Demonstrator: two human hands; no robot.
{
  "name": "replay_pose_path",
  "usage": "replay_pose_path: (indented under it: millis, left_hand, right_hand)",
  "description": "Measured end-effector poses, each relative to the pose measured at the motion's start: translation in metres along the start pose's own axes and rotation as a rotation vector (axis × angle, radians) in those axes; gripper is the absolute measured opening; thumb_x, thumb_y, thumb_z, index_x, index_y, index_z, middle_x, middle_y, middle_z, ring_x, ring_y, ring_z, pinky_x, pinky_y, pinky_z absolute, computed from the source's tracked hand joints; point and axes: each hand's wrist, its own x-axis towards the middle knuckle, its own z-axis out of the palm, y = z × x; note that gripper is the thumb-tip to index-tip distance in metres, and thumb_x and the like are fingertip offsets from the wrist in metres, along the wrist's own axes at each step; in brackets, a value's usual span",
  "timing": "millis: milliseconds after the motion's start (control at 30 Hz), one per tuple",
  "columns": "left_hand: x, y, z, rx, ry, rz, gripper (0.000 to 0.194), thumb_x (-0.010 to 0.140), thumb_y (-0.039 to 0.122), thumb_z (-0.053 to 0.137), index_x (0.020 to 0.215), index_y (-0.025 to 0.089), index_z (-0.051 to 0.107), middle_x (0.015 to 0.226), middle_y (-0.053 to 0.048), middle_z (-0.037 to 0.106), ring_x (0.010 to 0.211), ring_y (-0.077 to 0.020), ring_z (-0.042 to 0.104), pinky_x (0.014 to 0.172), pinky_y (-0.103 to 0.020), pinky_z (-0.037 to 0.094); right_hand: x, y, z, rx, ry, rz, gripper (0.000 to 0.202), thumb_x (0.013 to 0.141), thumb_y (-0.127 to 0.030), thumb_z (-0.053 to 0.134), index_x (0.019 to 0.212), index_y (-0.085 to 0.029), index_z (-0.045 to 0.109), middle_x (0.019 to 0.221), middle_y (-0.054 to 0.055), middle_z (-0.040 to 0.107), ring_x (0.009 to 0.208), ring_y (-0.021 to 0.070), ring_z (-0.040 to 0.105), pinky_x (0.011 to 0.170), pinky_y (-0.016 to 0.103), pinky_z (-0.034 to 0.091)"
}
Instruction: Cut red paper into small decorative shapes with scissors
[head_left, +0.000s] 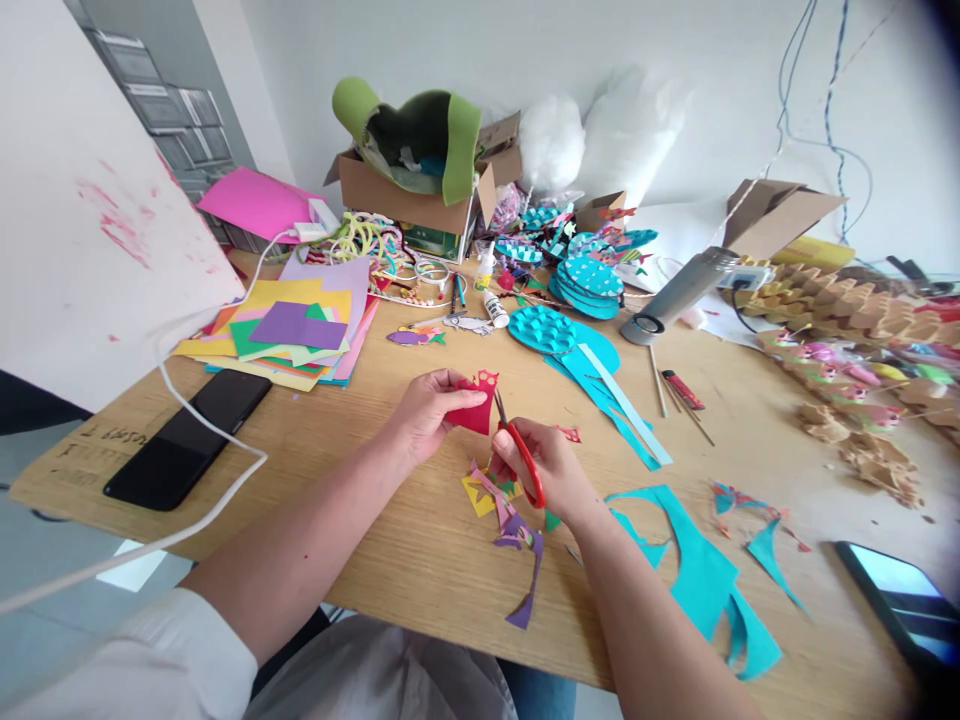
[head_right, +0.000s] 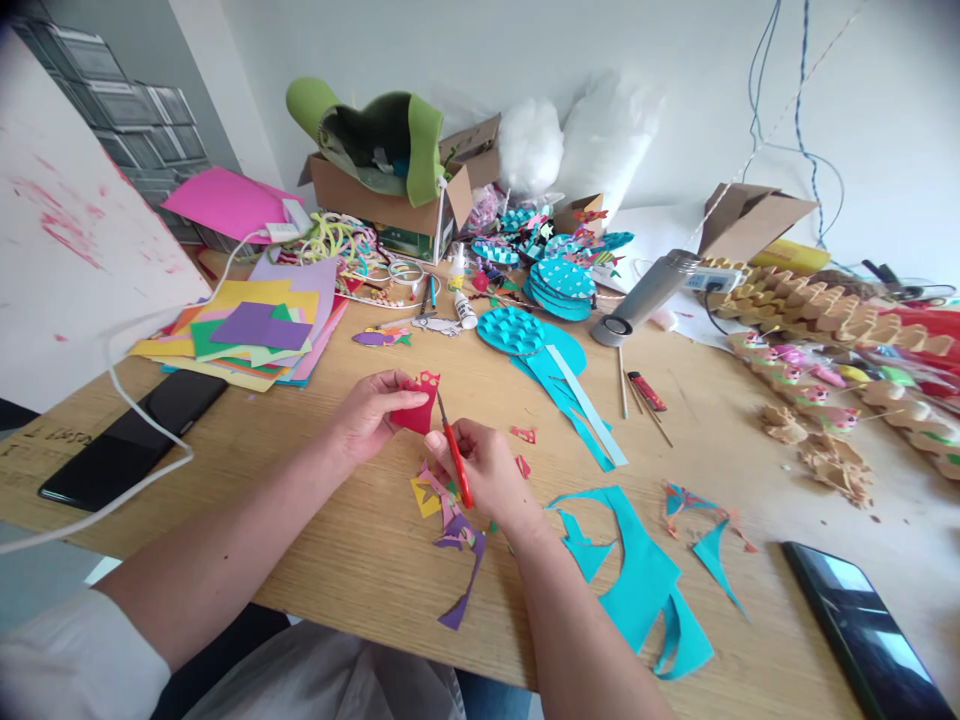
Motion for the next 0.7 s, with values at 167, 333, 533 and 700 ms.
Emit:
replay_pose_path:
  millis: [167, 333, 533, 700]
  left_hand:
    - [-0.0019, -0.0002, 0.0018, 0.027, 0.005, -0.021, 0.030, 0.048, 0.011, 0.080, 0.068, 0.014, 0.057, 0.066, 0.001, 0.064, 0.060, -0.0100, 0.059, 0.061, -0.024, 0.044]
    - [-0.0021, -0.0015, 0.0018, 0.043, -0.006, -0.030, 0.032, 0.048, 0.010, 0.079, 0.071, 0.014, 0.057, 0.068, 0.000, 0.066, 0.060, -0.0105, 0.059, 0.062, -0.025, 0.045]
    - [-0.0034, -0.0017, 0.0028, 0.051, -0.029, -0.021, 0.033, 0.048, 0.009, 0.079, 0.075, 0.013, 0.059, 0.071, 0.000, 0.066, 0.063, -0.0104, 0.059, 0.064, -0.025, 0.045]
    - [-0.0026, -0.0027, 0.0026, 0.058, -0.036, -0.005, 0.030, 0.051, 0.012, 0.079, 0.073, 0.013, 0.059, 0.072, -0.001, 0.066, 0.062, -0.0096, 0.058, 0.065, -0.025, 0.044]
  right_hand:
    - [-0.0001, 0.0016, 0.0002, 0.015, -0.002, -0.001, 0.052, 0.069, -0.067, 0.066, 0.058, -0.022, 0.043, 0.049, 0.000, 0.057, 0.044, 0.0153, 0.055, 0.042, 0.026, 0.040]
    - [0.0011, 0.0042, -0.0006, 0.019, 0.011, 0.028, 0.052, 0.068, -0.067, 0.068, 0.058, -0.021, 0.045, 0.048, 0.000, 0.058, 0.044, 0.0160, 0.057, 0.040, 0.025, 0.038]
    - [0.0005, 0.0021, -0.0006, 0.016, 0.020, 0.057, 0.051, 0.066, -0.065, 0.071, 0.058, -0.021, 0.048, 0.047, 0.001, 0.058, 0.041, 0.0154, 0.056, 0.039, 0.025, 0.037]
    - [0.0003, -0.0025, 0.0006, 0.051, 0.021, 0.078, 0.051, 0.062, -0.065, 0.073, 0.056, -0.020, 0.049, 0.046, 0.001, 0.060, 0.040, 0.0151, 0.056, 0.038, 0.024, 0.040]
